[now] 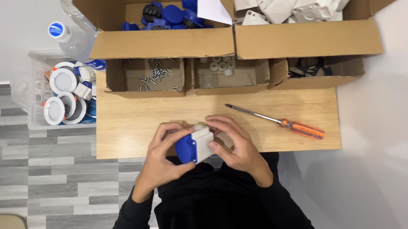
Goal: The person uses a screwdriver to tighten a screw on a white electrical box with a blue cover. They then remove the blue cover, place it in a cardboard box, and pick up a new white box to repeat the process.
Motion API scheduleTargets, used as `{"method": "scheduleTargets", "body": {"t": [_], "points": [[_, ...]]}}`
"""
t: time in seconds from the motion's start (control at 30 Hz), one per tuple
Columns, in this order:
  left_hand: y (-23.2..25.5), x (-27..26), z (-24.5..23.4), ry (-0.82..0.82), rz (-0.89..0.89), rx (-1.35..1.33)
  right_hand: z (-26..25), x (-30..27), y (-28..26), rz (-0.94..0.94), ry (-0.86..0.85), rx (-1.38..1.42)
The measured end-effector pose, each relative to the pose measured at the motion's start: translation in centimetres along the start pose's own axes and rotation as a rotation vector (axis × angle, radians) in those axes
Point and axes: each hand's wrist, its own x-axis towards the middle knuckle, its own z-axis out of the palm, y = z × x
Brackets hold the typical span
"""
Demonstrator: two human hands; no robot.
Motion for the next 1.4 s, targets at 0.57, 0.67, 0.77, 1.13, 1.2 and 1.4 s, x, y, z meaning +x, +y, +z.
{"method": "scheduleTargets", "body": {"t": [0.57, 0.67, 0.77, 1.13, 1.2, 1.4], "points": [[0.5, 2.6, 1.6, -0.219, 0.094, -0.113, -0.2, -0.4, 1.0, -0.005, 0.08, 0.049], [0.2, 2.7, 2.3, -0.157, 0.08, -0.125, -0.1, -0.5, 0.9, -0.017, 0.074, 0.016], [-0.1, 2.8, 2.9, -0.12, 0.117, -0.077, -0.1, -0.5, 0.9, -0.027, 0.074, -0.011], [0.2, 3.4, 3.8, -0.043, 0.052, -0.072, 0.1, -0.3, 1.2, -0.073, 0.099, -0.04], [0.2, 3.4, 4.0, -0.028, 0.046, -0.074, 0.1, -0.2, 1.2, -0.079, 0.103, -0.045], [0.5, 3.6, 4.5, 0.022, 0.029, -0.081, 0.3, -0.2, 1.3, -0.099, 0.12, -0.061]]}}
